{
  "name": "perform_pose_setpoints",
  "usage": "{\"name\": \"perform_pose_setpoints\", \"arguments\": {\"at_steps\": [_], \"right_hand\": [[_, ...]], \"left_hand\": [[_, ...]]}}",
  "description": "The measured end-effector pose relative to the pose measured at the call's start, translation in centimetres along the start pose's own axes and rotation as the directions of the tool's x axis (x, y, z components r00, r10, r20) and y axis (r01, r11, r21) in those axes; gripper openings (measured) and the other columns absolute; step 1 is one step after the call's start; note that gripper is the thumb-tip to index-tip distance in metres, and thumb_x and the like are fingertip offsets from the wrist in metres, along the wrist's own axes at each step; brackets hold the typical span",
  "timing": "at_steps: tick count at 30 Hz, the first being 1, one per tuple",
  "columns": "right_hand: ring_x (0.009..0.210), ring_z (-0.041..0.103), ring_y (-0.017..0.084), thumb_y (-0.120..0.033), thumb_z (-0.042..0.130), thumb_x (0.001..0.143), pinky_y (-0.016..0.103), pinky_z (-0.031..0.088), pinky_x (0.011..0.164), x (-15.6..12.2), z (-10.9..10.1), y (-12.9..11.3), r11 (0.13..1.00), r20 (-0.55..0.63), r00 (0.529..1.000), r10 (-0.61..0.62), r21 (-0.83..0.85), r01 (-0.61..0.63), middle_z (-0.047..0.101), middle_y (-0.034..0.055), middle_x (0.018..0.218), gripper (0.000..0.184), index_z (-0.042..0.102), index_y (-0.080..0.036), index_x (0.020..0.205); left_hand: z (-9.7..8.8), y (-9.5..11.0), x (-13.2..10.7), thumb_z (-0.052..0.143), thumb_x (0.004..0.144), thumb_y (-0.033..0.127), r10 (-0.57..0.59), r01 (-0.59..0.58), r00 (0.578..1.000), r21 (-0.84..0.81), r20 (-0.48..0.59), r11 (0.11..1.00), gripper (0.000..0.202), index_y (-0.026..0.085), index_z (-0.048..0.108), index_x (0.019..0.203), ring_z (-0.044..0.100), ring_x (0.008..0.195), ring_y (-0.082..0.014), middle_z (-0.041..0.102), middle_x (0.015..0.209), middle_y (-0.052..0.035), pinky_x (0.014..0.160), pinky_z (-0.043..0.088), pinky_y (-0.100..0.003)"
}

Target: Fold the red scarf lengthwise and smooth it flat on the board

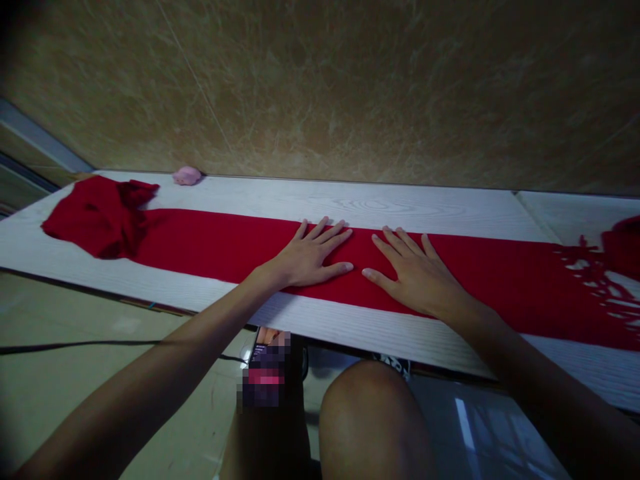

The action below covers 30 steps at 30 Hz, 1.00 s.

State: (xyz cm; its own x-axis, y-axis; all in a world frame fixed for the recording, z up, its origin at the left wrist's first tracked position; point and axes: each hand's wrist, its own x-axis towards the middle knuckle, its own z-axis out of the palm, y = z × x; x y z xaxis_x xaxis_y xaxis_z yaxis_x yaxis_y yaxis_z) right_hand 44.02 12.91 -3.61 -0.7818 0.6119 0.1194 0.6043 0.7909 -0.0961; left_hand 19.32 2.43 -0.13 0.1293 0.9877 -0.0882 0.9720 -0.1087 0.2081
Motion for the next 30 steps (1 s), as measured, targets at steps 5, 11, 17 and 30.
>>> {"name": "perform_pose_setpoints", "arguments": {"at_steps": [5,11,17,30], "right_hand": [[0.164,0.03,0.04,-0.077,0.034,0.106,0.073,0.022,0.131,0.04,0.05,-0.14,1.0,-0.006,1.0,-0.004,0.007,0.004,0.036,0.0134,0.177,0.086,0.041,-0.023,0.172],[0.164,0.03,0.039,-0.078,0.034,0.105,0.07,0.023,0.131,-0.03,0.09,-0.17,1.0,-0.008,1.0,0.01,-0.01,-0.01,0.035,0.013,0.178,0.086,0.042,-0.022,0.171],[0.165,0.026,0.038,-0.075,0.033,0.106,0.067,0.022,0.133,0.11,-0.38,-0.41,0.999,0.048,0.999,0.026,-0.04,-0.024,0.032,0.0125,0.179,0.086,0.04,-0.021,0.172],[0.166,0.025,0.039,-0.074,0.034,0.107,0.069,0.022,0.132,0.01,-0.07,-0.16,0.999,0.034,0.999,0.013,-0.042,-0.011,0.032,0.0102,0.18,0.084,0.036,-0.024,0.174]], "left_hand": [[0.08,-0.12,-0.03,0.035,0.104,0.081,0.012,-0.012,1.0,-0.013,-0.017,1.0,0.088,0.031,0.026,0.177,0.007,0.172,-0.038,0.017,0.185,-0.0029,0.137,0.001,-0.068],[0.04,-0.13,0.01,0.035,0.105,0.08,0.014,-0.014,1.0,-0.007,-0.005,1.0,0.09,0.028,0.025,0.177,0.007,0.171,-0.0391,0.017,0.185,-0.005,0.137,0.001,-0.069],[0.17,-0.19,0.01,0.033,0.105,0.081,0.023,-0.023,1.0,0.001,-0.02,1.0,0.088,0.029,0.026,0.177,0.007,0.171,-0.0387,0.017,0.185,-0.0041,0.137,0.002,-0.069],[0.08,-0.11,-0.01,0.033,0.105,0.08,0.012,-0.012,1.0,0.012,-0.003,1.0,0.089,0.028,0.023,0.177,0.005,0.172,-0.0384,0.015,0.185,-0.0037,0.137,0.001,-0.069]]}}
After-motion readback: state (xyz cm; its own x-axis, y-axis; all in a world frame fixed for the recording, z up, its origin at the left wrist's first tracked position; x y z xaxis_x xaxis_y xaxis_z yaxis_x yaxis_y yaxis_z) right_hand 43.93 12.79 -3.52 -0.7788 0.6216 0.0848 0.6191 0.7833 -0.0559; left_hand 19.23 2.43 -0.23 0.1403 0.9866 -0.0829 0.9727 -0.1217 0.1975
